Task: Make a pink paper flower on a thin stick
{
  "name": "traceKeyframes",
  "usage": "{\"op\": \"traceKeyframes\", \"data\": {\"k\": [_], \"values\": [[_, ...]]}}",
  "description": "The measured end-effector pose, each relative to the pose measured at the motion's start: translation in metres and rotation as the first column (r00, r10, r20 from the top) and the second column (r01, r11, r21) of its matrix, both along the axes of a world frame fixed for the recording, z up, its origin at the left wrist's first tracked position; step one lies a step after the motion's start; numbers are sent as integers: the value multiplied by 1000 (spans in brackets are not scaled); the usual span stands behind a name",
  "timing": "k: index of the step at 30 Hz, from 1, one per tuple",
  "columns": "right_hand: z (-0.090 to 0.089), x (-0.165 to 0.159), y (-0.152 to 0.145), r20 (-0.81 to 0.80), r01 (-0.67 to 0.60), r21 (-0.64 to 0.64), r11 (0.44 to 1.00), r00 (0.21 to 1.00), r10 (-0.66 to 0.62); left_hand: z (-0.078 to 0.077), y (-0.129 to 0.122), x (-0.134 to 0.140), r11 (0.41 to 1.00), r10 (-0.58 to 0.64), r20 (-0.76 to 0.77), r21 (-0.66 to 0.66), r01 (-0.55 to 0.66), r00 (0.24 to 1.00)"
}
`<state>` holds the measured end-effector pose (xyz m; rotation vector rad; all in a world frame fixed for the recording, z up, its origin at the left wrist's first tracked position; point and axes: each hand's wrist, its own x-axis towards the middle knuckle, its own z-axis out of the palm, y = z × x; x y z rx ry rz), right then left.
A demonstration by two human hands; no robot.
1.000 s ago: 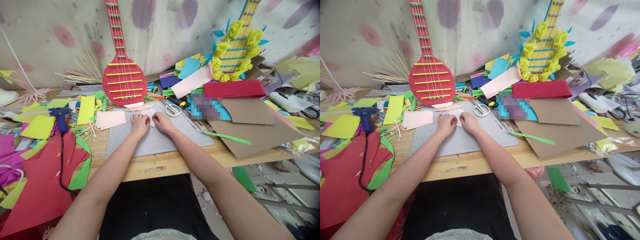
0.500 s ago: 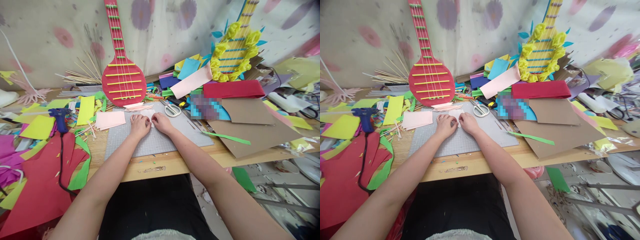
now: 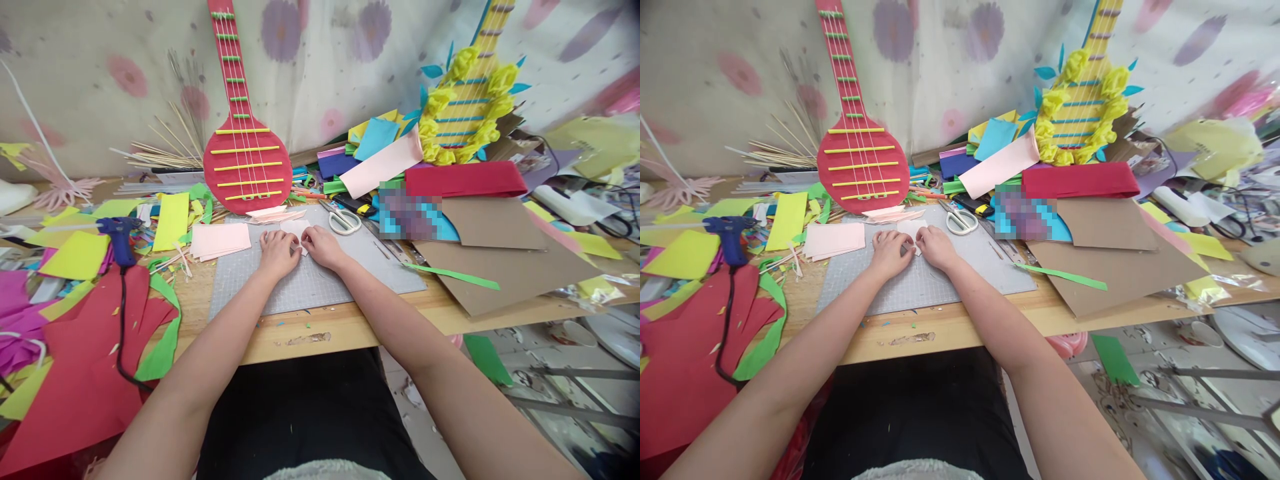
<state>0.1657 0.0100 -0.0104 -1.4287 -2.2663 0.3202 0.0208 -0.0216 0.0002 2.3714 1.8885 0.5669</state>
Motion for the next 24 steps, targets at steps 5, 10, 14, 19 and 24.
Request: {"op": "traceKeyframes", "data": {"k": [5, 10, 14, 19, 24], "values": [[-1, 0, 0, 9, -1, 11, 1000, 1000, 1, 2, -2, 1, 1000, -1, -19, -9, 1, 1000], [0, 0, -1, 28, 3, 26, 1000, 1000, -3, 3, -4, 1, 1000, -10, -36, -2, 10, 999], [0, -1, -2, 49, 4, 37, 999, 999, -6, 3, -5, 2, 1000, -8, -50, -8, 8, 999], [0, -1, -2, 84, 2, 44, 999, 996, -5, 2, -5, 1, 1000, -15, -57, -14, 14, 998], [0, -1, -3, 99, -5, 51, 999, 995, -1, 3, -6, 1, 1000, -24, -57, -15, 23, 998]]}}
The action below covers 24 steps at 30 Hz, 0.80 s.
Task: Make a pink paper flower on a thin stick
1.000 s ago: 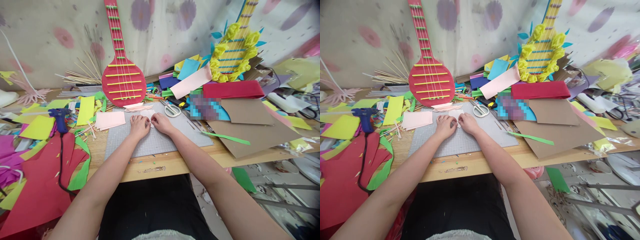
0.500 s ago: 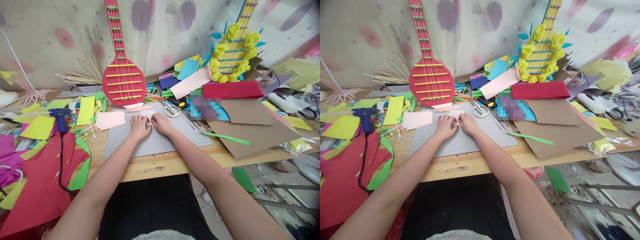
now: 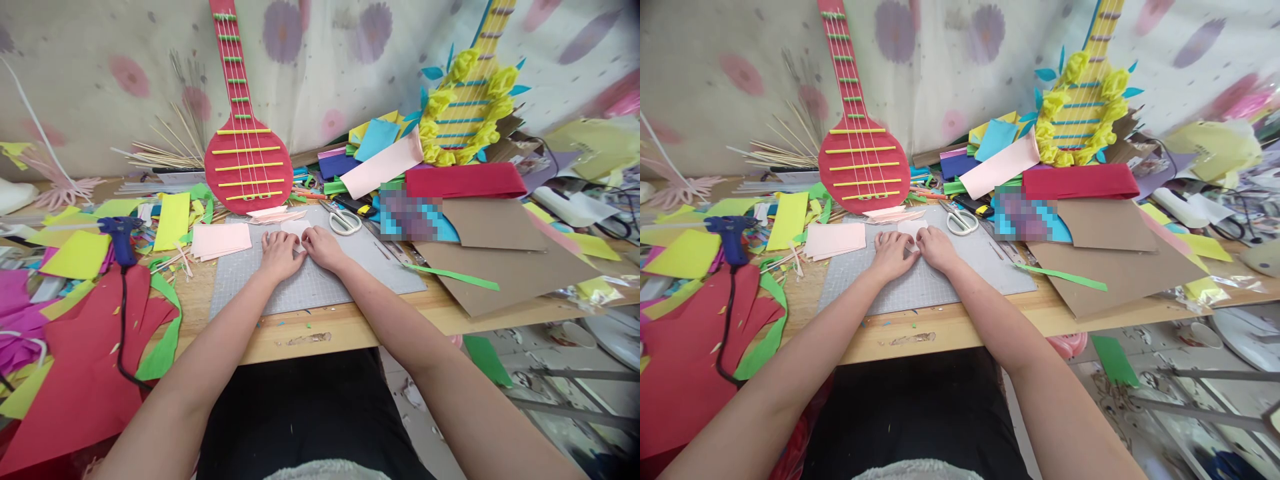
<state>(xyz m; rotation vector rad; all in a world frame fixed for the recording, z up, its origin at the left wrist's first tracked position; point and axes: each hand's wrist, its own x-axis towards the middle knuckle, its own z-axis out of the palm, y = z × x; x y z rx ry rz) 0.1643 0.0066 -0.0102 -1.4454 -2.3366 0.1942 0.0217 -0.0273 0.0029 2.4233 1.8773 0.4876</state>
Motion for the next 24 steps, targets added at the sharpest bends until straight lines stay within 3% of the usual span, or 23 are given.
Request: {"op": "traceKeyframes", "data": {"k": [9, 16, 20, 24], "values": [[3, 11, 2, -115, -65, -62, 996, 992, 58, 2, 2, 2, 998, 44, 43, -48, -41, 998], [1, 25, 2, -150, -140, -6, 990, 979, 137, 3, 4, 3, 992, 77, 59, -101, -71, 995], [-1, 24, 8, -170, -74, -23, 997, 983, 69, 5, 5, 4, 991, 81, 50, -108, -75, 996], [-4, 23, 14, -191, 99, -32, 995, 976, -103, 6, 5, 5, 989, 97, 41, -112, -92, 994]]}}
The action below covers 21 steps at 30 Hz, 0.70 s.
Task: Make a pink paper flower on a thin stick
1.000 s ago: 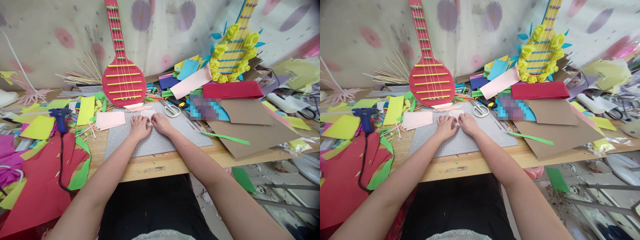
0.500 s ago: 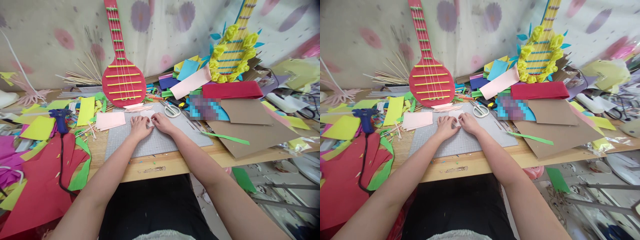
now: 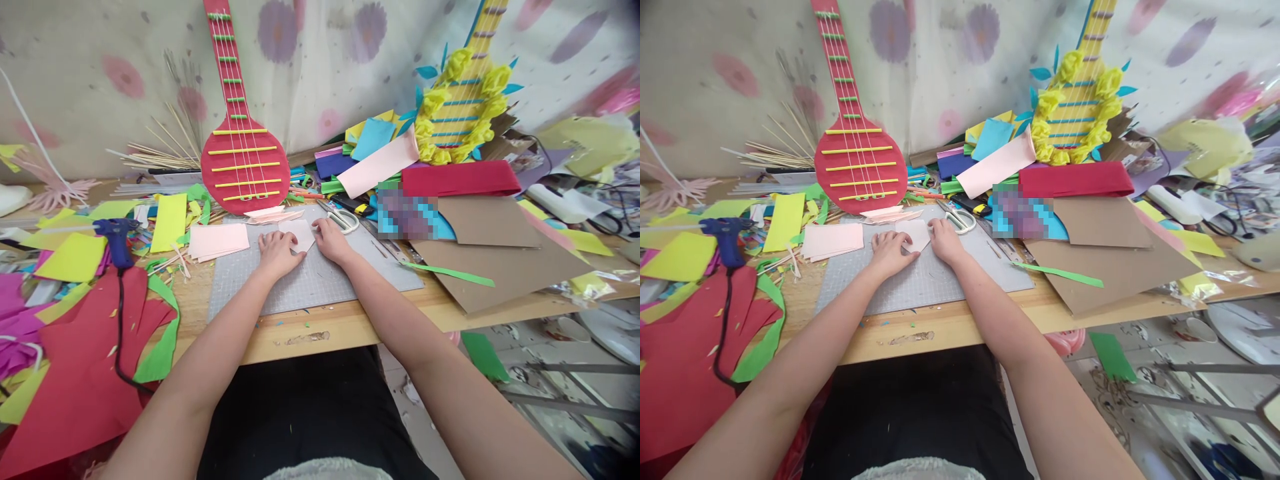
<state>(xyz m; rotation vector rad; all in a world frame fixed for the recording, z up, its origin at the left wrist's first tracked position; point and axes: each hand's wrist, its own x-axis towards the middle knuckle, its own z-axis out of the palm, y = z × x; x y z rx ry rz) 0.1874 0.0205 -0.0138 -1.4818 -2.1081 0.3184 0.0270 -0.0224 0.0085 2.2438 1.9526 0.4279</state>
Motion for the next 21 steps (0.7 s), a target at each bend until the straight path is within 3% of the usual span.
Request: {"op": "traceKeyframes", "data": {"k": [3, 6, 10, 13, 21], "values": [[4, -3, -3, -54, 33, 39, 999, 998, -31, 0, 0, 0, 1000, 10, -1, -12, -10, 1000], [11, -8, -11, -110, -78, 88, 993, 990, 87, 0, 0, 0, 1000, 12, 7, -16, -12, 1000], [12, -13, -16, -183, -249, -92, 964, 956, 230, 0, 0, -2, 1000, 5, 11, -25, -4, 1000], [8, -16, -13, -231, -242, -176, 954, 952, 199, 0, 0, -4, 1000, -15, 14, -21, 15, 1000], [8, -17, -13, -182, -225, -164, 961, 964, 194, -1, 5, -7, 999, -5, 63, -50, 8, 998]]}}
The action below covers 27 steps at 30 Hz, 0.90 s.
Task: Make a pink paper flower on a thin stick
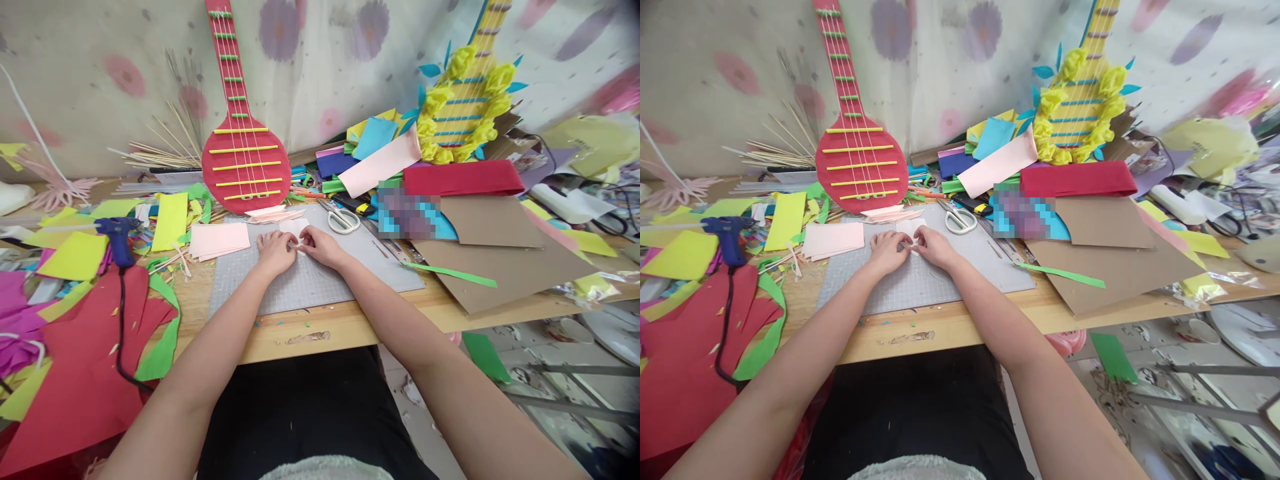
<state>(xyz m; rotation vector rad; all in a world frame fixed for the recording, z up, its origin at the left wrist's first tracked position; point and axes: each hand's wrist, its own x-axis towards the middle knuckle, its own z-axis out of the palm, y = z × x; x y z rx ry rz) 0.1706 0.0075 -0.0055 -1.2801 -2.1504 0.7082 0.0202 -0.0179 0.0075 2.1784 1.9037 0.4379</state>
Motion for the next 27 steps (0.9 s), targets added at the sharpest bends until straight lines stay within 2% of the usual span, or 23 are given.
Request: {"op": "traceKeyframes", "data": {"k": [4, 10, 17, 23, 25, 27], "values": [[0, -1, -1, 49, -8, 35, 999, 999, 6, 0, 1, 1, 1000, 16, -3, 14, -16, 1000], [-1, -2, -5, 176, -77, 185, 980, 983, 44, 1, 0, 1, 1000, 29, 7, 7, -29, 1000], [-3, 0, -4, 207, -119, 211, 970, 975, 75, 1, 4, -1, 999, 40, 21, 7, -41, 999], [-3, -1, -5, 122, -77, 172, 982, 991, 57, -1, 9, -11, 995, 33, 18, 97, -34, 999], [-1, -1, -5, 18, -20, 114, 993, 1000, 18, -2, 11, -17, 989, -34, 54, 149, 26, 998], [-1, 2, -1, -129, 90, 52, 995, 988, -82, -3, 11, -21, 975, -132, 70, 188, 117, 989]]}}
